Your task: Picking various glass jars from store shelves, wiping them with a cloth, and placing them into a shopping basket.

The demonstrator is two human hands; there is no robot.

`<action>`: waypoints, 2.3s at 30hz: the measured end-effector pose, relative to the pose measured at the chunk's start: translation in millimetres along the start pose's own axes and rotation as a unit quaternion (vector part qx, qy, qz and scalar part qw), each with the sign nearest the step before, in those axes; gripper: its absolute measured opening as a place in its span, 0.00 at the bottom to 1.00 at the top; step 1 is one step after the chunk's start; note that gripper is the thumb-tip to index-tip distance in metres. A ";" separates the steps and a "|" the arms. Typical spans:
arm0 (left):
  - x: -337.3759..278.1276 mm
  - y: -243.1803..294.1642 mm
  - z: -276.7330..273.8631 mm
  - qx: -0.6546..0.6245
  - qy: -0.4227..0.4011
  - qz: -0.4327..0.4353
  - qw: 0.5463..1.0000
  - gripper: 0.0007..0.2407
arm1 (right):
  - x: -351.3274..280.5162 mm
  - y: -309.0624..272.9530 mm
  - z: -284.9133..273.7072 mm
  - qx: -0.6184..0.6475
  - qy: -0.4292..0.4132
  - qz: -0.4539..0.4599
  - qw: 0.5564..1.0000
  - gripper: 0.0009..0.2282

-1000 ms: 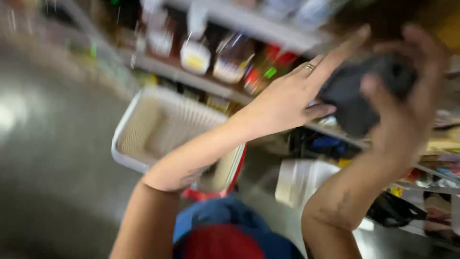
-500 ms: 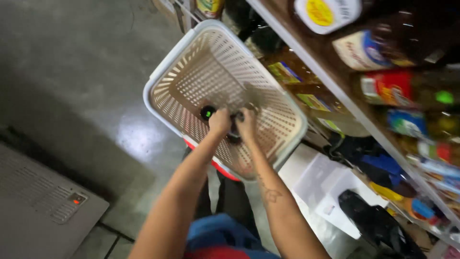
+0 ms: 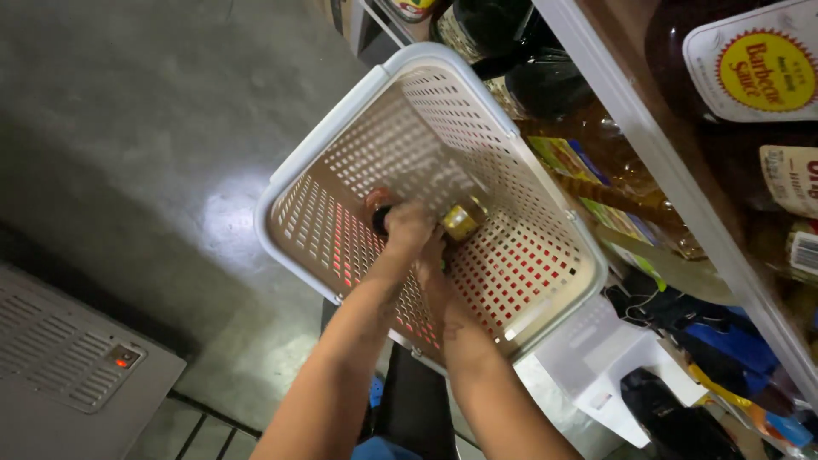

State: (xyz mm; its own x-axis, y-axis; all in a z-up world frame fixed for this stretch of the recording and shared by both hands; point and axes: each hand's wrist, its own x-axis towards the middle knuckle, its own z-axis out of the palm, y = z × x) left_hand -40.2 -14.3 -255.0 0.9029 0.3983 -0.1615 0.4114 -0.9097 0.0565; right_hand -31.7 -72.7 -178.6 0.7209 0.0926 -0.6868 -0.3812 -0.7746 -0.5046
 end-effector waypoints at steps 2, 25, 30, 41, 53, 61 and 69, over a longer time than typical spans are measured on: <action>22.4 -6.5 -26.9 -0.169 -0.096 0.043 0.980 0.07 | 8.2 17.6 0.5 0.091 -0.034 0.060 0.993 0.32; -51.5 50.5 -517.5 -0.641 -0.136 0.341 0.674 0.64 | -323.9 -223.5 -390.8 0.089 0.246 -0.190 0.946 0.31; -93.4 81.8 -524.7 -0.859 -0.243 0.155 0.422 0.39 | -367.7 -254.0 -421.7 0.259 0.336 -0.237 0.874 0.27; -62.2 128.9 -574.0 -0.908 -0.099 0.177 0.366 0.27 | -298.9 -130.2 -409.1 0.562 0.294 -0.340 0.694 0.18; -98.8 148.6 -647.8 -0.799 -0.003 0.213 0.562 0.40 | -416.9 -223.8 -401.1 0.302 0.477 -0.297 0.770 0.19; -115.6 140.6 -654.9 -0.769 0.023 0.243 0.591 0.20 | -432.4 -244.5 -433.3 0.256 0.426 -0.435 0.751 0.26; -114.5 151.0 -657.8 -0.739 0.047 0.194 0.644 0.20 | -432.7 -242.6 -410.1 0.304 0.432 -0.433 0.730 0.18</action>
State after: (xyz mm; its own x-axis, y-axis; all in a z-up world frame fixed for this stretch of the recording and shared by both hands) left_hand 0.5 -120.1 420.1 0.9482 0.2434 0.2039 -0.2412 0.1343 0.9611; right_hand -13.8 -181.5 455.5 0.8402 -0.2506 0.4810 0.4366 -0.2137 -0.8739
